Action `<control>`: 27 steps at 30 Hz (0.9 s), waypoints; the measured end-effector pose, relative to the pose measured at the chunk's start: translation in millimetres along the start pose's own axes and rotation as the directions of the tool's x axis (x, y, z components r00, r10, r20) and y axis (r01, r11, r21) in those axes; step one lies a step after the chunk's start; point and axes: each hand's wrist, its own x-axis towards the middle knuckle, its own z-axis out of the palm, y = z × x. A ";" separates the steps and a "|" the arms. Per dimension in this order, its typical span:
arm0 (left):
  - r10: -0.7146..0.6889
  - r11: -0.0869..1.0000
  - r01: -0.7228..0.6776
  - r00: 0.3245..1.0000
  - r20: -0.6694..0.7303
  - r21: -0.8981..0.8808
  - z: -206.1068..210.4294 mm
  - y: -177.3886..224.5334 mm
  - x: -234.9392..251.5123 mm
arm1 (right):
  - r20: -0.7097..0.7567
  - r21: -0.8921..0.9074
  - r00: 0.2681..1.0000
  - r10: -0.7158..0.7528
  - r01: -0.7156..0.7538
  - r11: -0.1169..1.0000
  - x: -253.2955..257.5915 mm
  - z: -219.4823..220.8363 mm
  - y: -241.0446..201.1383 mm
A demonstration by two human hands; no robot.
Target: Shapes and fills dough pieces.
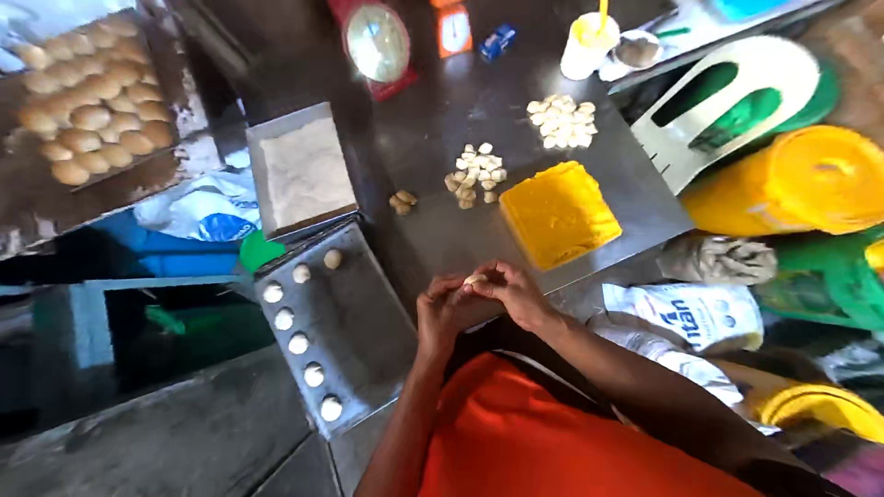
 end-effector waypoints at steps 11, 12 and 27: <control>-0.335 0.932 0.269 0.895 0.294 0.244 76.8 -50.2 43.8 | -0.121 0.057 0.963 0.239 -0.234 0.971 -9.1 -180.8 -10.3; -0.324 0.890 0.193 0.905 0.275 0.414 75.7 -53.5 49.1 | -0.283 -0.138 0.952 0.120 -0.164 0.977 -10.6 -208.6 -8.3; -0.248 0.829 0.078 0.939 0.239 0.554 43.3 -51.2 56.3 | -0.503 -0.861 0.822 -0.266 -0.448 0.242 12.1 -221.7 37.6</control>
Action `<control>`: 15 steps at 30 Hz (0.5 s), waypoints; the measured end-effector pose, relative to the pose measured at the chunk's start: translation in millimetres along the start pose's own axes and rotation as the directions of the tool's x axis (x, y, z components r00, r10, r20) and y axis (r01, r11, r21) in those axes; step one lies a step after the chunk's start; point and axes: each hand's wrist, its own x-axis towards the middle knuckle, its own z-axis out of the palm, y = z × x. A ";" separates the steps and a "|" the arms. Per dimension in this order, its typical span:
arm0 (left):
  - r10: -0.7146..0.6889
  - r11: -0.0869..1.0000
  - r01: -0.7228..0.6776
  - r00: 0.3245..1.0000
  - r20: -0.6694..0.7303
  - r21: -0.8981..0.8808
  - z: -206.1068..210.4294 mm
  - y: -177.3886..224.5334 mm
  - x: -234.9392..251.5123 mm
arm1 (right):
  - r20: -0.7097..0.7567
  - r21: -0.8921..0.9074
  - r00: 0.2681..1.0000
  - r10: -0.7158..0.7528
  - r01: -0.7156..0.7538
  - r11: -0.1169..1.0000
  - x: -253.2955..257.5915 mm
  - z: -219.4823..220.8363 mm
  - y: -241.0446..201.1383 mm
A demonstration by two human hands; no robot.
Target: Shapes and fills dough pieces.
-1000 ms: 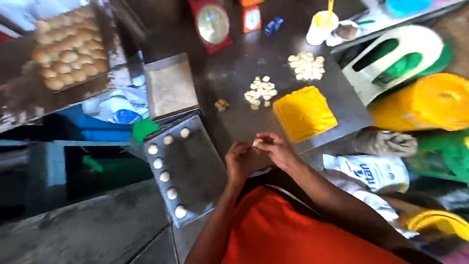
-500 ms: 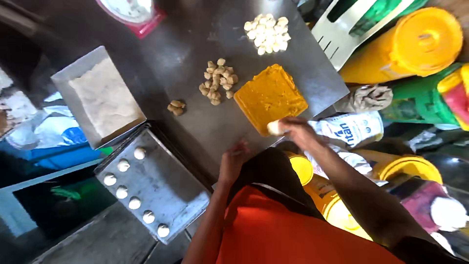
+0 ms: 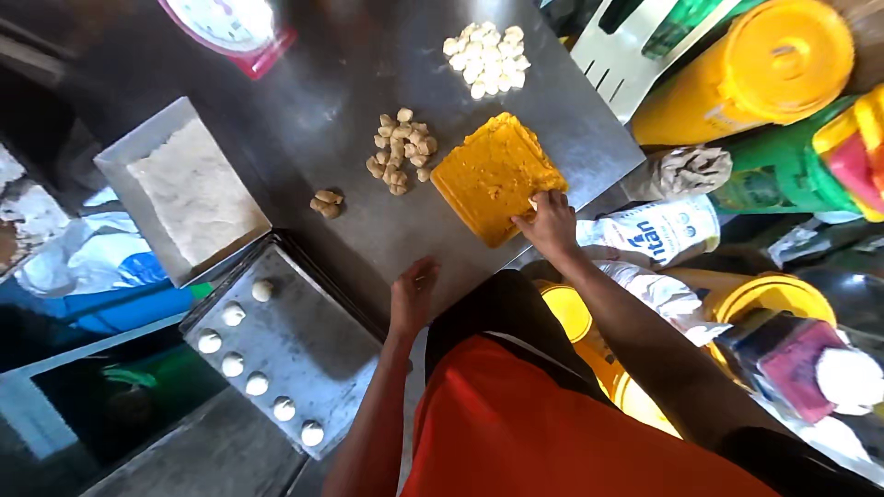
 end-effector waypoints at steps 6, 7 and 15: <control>0.040 0.999 -0.040 0.999 -0.017 -0.008 2.3 10.3 -3.7 | -0.022 -0.176 0.997 -0.080 0.075 0.982 10.8 -2.7 1.0; 0.050 0.999 -0.050 0.998 -0.034 -0.019 -0.3 12.3 -5.2 | -0.015 -0.188 0.997 -0.073 0.068 0.980 12.5 -8.5 0.7; 0.113 0.970 -0.112 0.994 -0.008 -0.215 16.6 71.1 33.2 | 0.213 0.610 0.966 -0.149 -0.012 0.792 -15.5 -67.2 -20.9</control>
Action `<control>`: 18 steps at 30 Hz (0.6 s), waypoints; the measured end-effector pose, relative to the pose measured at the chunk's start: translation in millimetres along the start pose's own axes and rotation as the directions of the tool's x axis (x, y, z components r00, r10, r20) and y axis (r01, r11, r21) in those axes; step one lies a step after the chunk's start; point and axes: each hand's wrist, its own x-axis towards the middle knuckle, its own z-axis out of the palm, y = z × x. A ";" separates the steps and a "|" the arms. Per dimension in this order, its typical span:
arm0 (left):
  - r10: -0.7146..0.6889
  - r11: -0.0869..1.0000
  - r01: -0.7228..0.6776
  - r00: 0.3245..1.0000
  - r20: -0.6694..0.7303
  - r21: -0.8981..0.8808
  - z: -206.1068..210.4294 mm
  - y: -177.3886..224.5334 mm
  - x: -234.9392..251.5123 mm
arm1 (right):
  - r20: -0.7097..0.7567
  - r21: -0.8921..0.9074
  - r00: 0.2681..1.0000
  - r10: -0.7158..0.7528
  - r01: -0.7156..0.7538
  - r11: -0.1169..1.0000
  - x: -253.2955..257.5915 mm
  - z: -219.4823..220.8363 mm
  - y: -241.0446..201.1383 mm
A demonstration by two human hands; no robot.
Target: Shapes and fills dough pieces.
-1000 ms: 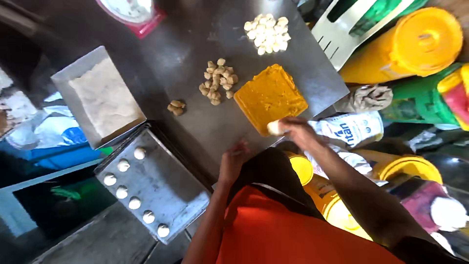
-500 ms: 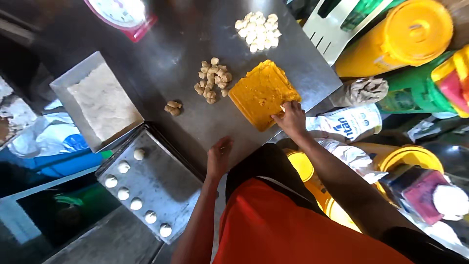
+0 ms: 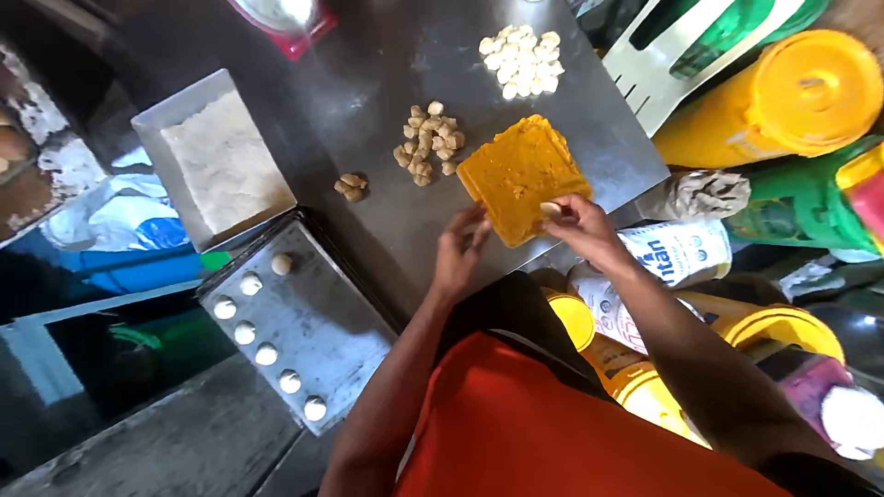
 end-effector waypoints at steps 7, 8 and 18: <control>-0.173 0.902 0.265 0.945 0.278 -0.340 16.5 5.5 5.8 | 0.179 0.362 0.983 -0.046 -0.022 0.932 -9.3 33.2 -33.6; -0.158 0.915 0.242 0.951 0.266 -0.323 13.4 5.2 3.2 | 0.134 0.302 0.990 -0.046 0.003 0.953 -8.8 36.9 -33.2; -0.089 0.987 0.073 0.990 -0.106 -0.144 1.1 -17.3 -20.3 | 0.278 0.393 0.960 0.036 -0.147 0.908 -7.2 69.4 -48.9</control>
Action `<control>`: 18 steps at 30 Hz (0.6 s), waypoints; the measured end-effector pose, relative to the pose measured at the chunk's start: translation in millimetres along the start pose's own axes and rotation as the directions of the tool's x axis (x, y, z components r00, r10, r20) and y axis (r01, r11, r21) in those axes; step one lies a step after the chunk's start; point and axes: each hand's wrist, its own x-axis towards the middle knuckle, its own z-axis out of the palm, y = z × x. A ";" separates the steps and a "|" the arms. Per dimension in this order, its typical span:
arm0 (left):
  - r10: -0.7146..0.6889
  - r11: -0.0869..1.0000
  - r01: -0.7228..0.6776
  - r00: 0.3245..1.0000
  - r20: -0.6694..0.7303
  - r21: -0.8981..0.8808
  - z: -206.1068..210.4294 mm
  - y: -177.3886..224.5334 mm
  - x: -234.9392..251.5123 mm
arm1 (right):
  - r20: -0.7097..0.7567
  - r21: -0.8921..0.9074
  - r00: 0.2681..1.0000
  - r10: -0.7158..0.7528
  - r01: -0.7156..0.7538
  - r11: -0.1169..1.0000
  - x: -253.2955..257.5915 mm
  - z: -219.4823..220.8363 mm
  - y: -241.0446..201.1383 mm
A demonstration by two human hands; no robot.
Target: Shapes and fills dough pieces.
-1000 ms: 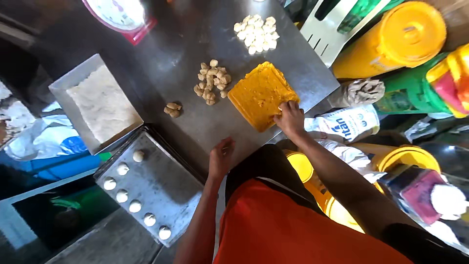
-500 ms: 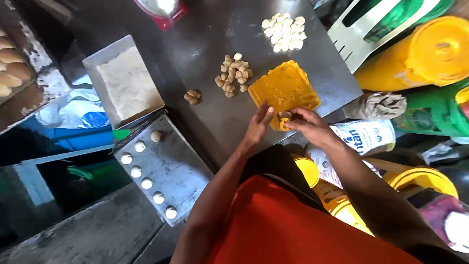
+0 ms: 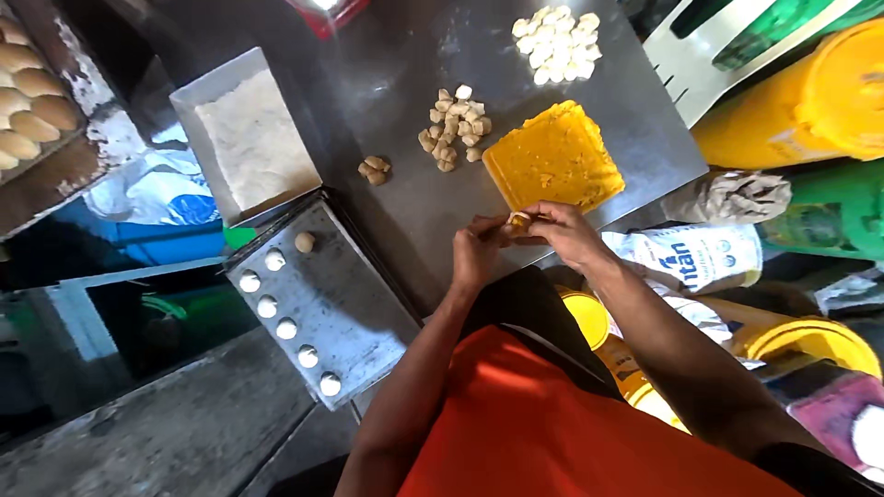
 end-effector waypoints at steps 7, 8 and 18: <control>0.081 0.993 -0.059 0.970 -0.229 0.104 -25.0 -12.0 -15.5 | 0.022 -0.183 0.980 -0.197 0.198 0.963 13.1 36.4 -4.4; 0.064 0.995 -0.043 0.965 -0.254 0.088 -27.5 -14.4 -17.7 | 0.015 -0.190 0.978 -0.210 0.209 0.959 16.5 42.7 -1.1; -0.225 0.971 0.194 0.936 -0.270 -0.139 -51.4 -26.8 -59.4 | 0.209 -0.439 0.926 -0.316 0.377 0.815 33.5 87.2 27.0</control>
